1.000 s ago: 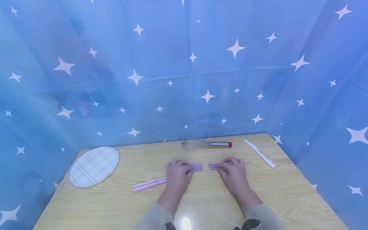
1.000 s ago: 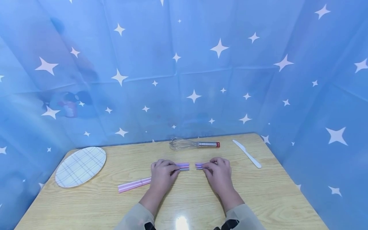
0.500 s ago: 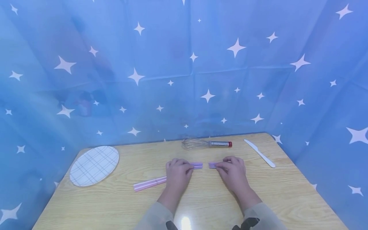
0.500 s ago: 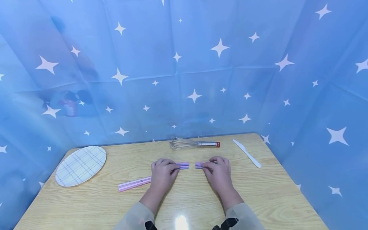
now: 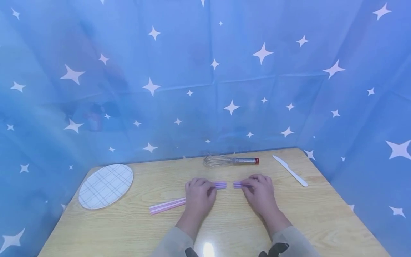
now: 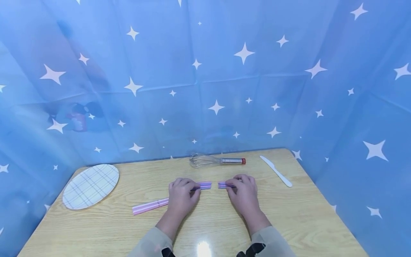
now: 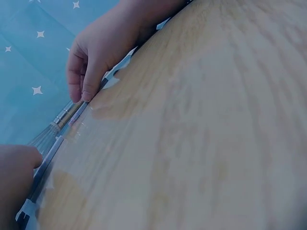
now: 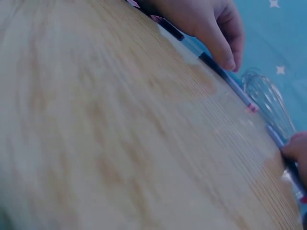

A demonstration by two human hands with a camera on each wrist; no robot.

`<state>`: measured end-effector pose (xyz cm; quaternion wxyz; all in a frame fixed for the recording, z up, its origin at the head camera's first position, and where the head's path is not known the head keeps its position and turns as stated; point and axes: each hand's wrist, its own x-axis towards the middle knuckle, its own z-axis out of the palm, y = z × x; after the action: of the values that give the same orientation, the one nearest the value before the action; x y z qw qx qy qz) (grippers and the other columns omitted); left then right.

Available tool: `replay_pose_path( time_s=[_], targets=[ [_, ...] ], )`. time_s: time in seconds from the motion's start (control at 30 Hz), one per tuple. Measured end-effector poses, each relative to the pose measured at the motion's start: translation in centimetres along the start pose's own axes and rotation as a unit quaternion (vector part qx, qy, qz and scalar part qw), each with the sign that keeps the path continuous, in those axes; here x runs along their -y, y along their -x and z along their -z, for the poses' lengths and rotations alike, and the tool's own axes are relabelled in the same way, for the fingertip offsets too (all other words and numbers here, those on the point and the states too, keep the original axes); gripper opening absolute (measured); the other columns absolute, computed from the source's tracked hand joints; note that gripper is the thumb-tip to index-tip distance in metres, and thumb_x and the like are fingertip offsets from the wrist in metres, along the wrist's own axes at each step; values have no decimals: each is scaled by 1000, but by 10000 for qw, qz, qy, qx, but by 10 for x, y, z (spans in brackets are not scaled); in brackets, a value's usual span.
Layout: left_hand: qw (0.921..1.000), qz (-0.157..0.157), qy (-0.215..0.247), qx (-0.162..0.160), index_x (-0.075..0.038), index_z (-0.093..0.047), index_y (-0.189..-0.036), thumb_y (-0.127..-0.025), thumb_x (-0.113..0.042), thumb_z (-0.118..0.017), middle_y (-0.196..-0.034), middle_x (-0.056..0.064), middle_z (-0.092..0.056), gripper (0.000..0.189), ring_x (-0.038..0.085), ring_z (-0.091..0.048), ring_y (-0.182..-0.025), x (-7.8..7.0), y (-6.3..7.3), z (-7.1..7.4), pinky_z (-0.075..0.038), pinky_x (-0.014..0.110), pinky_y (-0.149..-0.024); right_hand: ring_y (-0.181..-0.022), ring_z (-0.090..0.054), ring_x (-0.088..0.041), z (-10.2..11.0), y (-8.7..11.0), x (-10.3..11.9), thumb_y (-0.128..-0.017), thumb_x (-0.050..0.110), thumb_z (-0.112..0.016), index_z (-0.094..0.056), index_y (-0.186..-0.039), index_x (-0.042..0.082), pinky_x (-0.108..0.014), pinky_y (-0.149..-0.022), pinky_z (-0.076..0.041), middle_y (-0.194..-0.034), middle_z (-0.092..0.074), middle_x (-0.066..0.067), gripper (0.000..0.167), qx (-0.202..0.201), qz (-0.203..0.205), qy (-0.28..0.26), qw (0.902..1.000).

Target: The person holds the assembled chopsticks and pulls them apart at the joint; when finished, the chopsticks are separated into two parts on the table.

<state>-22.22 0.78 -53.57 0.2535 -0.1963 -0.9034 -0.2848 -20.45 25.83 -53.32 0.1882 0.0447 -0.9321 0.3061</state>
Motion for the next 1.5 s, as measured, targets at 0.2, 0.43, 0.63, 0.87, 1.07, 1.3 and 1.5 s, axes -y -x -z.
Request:
replay_pose_path(
  time_s=[0.2,0.43,0.63,0.87,1.07,1.3,1.5],
  targets=[
    [9999,-104,60,-79,-20,-83,-98,-91,-23,-83,-106,-5,-75,8,19,-63,-107,3,2,2,-45,47,-98,-123,-49,-36,-3,-1,6,-91,18,-84,-82,-108,19,-57,-103,-37,-120,-67,-8,18,-12,90,-145,9999],
    [9978,-465,219,-420,-17,-82,-95,-90,-16,-82,-115,6,-74,5,25,-65,-110,4,3,3,-49,47,-94,-117,-52,-35,-8,1,20,-92,12,-82,-82,-104,16,-55,-104,-37,-113,-68,-6,12,-125,567,-236,9980],
    [9953,-623,94,-740,-14,-82,-92,-85,-13,-86,-108,5,-74,8,26,-67,-101,7,4,10,-51,49,-91,-117,-53,-32,-21,-1,37,-95,17,-81,-81,-105,15,-54,-107,-36,-113,-68,-4,11,-20,951,-188,9953],
    [9935,-935,64,-640,-15,-83,-94,-85,-14,-83,-106,4,-74,9,24,-67,-100,11,13,17,-51,46,-88,-115,-54,-30,-37,0,55,-92,15,-82,-81,-103,17,-53,-105,-37,-111,-69,-1,12,-123,1375,-124,9904],
    [9900,-1063,69,-920,-15,-83,-93,-83,-12,-85,-102,3,-74,11,23,-68,-97,20,22,31,-52,44,-82,-115,-55,-28,-48,1,71,-91,16,-83,-81,-103,18,-53,-106,-38,-111,-70,0,12,-33,1590,-156,9871],
    [9906,-971,118,-956,-15,-82,-91,-81,-11,-86,-97,1,-73,11,22,-68,-89,40,37,53,-53,46,-78,-112,-56,-27,-60,2,92,-93,17,-81,-82,-104,18,-51,-102,-43,-111,-70,0,12,12,1814,-211,9832],
    [9961,-604,44,-649,-15,-82,-94,-82,-10,-87,-100,2,-73,14,23,-68,-94,63,48,75,-55,51,-84,-117,-52,-21,-70,5,112,-95,31,-81,-82,-110,20,-46,-102,-44,-116,-69,5,19,359,1179,-153,9923]
  ],
)
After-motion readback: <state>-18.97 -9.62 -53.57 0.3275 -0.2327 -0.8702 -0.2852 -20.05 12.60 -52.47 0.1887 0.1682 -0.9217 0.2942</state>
